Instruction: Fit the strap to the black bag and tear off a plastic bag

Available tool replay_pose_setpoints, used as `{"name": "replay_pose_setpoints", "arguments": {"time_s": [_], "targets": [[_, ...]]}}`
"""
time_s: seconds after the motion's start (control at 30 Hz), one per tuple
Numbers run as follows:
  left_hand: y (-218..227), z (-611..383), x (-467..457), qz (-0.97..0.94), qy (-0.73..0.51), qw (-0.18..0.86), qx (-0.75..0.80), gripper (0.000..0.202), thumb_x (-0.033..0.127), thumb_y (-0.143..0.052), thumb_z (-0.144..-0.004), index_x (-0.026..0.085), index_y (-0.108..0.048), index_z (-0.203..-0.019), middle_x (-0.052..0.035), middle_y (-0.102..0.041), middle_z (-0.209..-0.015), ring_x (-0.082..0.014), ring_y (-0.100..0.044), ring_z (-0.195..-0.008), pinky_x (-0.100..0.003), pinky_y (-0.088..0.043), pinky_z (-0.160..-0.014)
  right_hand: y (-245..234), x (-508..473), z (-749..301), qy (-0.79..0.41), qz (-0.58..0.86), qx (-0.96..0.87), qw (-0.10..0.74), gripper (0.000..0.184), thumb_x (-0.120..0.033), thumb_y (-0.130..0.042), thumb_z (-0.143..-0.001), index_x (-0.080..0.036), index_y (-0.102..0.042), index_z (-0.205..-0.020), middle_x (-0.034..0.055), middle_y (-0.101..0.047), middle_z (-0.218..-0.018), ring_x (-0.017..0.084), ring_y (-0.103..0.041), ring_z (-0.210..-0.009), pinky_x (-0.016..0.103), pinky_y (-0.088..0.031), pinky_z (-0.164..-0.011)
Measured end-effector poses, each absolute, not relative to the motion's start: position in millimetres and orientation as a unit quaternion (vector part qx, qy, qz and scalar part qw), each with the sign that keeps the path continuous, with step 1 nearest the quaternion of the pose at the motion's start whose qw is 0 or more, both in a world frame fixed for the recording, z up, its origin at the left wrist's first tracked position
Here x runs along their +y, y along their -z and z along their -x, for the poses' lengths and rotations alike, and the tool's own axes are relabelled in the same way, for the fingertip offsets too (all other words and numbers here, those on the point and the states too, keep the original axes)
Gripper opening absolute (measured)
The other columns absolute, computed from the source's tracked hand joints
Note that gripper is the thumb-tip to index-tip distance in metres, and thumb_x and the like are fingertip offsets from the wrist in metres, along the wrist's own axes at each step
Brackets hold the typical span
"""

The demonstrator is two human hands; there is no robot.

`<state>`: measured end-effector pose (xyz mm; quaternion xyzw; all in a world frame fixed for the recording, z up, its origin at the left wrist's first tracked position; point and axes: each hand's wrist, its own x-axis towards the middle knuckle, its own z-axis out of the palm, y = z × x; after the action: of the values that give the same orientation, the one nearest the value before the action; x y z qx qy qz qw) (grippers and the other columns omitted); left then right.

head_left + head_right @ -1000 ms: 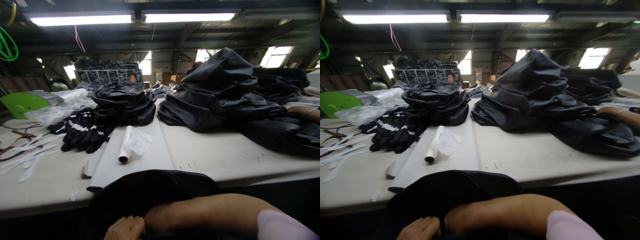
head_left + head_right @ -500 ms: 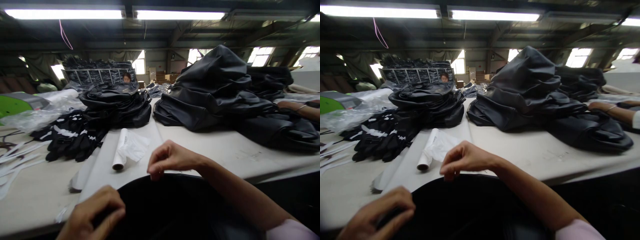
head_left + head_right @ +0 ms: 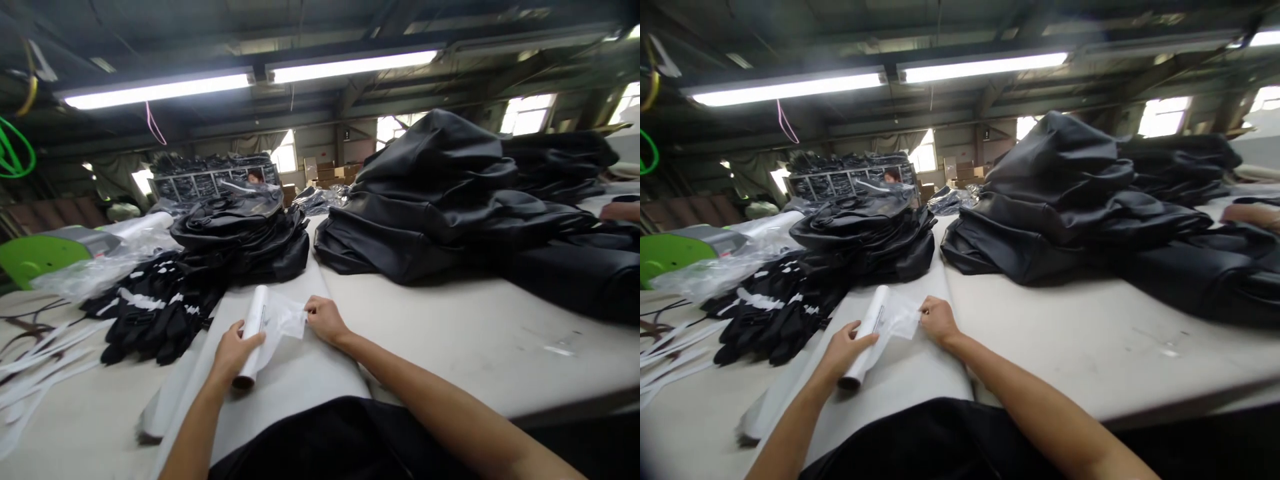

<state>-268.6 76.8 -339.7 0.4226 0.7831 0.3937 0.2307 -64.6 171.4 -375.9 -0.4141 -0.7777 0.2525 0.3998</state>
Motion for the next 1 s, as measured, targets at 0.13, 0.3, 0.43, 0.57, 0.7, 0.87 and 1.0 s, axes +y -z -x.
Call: {"name": "replay_pose_setpoints", "arguments": {"time_s": [0.13, 0.3, 0.43, 0.57, 0.7, 0.87, 1.0], "targets": [[328, 267, 59, -0.371, -0.458, 0.364, 0.721, 0.057, 0.018, -0.074, -0.083, 0.005, -0.055, -0.136, -0.0160, -0.072, -0.109, -0.0173, -0.068, -0.074, -0.023, -0.053, -0.065, 380, 195, 47, -0.312, 0.445, -0.695, 0.470, 0.009, -0.009, -0.057, -0.063, -0.017, -0.056, -0.057, -0.0014, -0.058, -0.063, 0.014, -0.053, -0.060, 0.022, -0.038, -0.056], [325, 258, 45, -0.287, -0.539, 0.507, 0.608, 0.038, 0.014, -0.053, -0.092, 0.001, -0.056, -0.129, -0.0132, -0.075, -0.091, -0.0175, -0.069, -0.066, -0.024, -0.058, -0.062, 380, 185, 43, -0.348, 0.410, -0.648, 0.540, 0.024, -0.012, -0.060, -0.065, -0.019, -0.042, -0.052, -0.0029, -0.049, -0.060, 0.013, -0.046, -0.062, 0.023, -0.036, -0.061], [325, 256, 41, -0.222, -0.593, 0.537, 0.557, 0.044, 0.013, -0.048, -0.094, -0.002, -0.049, -0.135, -0.0136, -0.075, -0.083, -0.0235, -0.073, -0.068, -0.031, -0.064, -0.065, 378, 183, 42, -0.434, 0.423, -0.579, 0.546, 0.028, -0.023, -0.066, -0.080, -0.019, -0.044, -0.062, 0.0005, -0.055, -0.068, 0.012, -0.052, -0.058, 0.023, -0.042, -0.059], [325, 257, 36, -0.191, -0.620, 0.549, 0.526, 0.046, 0.011, -0.054, -0.091, -0.001, -0.052, -0.135, -0.0153, -0.076, -0.087, -0.0268, -0.075, -0.075, -0.035, -0.066, -0.072, 370, 186, 36, -0.581, 0.406, -0.507, 0.490, 0.029, -0.046, -0.055, -0.097, -0.017, -0.051, -0.096, 0.0118, -0.064, -0.104, 0.014, -0.065, -0.061, 0.024, -0.050, -0.053], [330, 255, 27, -0.235, -0.632, 0.559, 0.483, 0.053, 0.007, -0.061, -0.084, 0.008, -0.055, -0.137, -0.0124, -0.077, -0.091, -0.0296, -0.076, -0.083, -0.039, -0.066, -0.079, 357, 176, 29, -0.705, 0.315, -0.494, 0.399, 0.056, -0.064, -0.067, -0.087, -0.014, -0.057, -0.111, 0.0163, -0.062, -0.119, 0.011, -0.061, -0.060, 0.023, -0.050, -0.049], [329, 247, 23, -0.241, -0.597, 0.578, 0.502, 0.044, 0.017, -0.060, -0.092, 0.004, -0.057, -0.134, -0.0150, -0.077, -0.096, -0.0302, -0.075, -0.091, -0.039, -0.064, -0.085, 352, 157, 31, -0.789, 0.211, -0.486, 0.312, 0.069, -0.042, -0.099, -0.042, -0.008, -0.069, -0.094, 0.0105, -0.070, -0.090, 0.017, -0.065, -0.072, 0.022, -0.052, -0.060], [328, 247, 29, -0.236, -0.589, 0.613, 0.471, 0.046, 0.032, -0.055, -0.098, 0.004, -0.057, -0.136, -0.0165, -0.076, -0.104, -0.0305, -0.073, -0.100, -0.040, -0.061, -0.093, 353, 151, 36, -0.787, 0.221, -0.455, 0.353, 0.062, -0.040, -0.099, -0.041, -0.008, -0.071, -0.086, 0.0076, -0.071, -0.083, 0.017, -0.066, -0.072, 0.026, -0.054, -0.071]]}}
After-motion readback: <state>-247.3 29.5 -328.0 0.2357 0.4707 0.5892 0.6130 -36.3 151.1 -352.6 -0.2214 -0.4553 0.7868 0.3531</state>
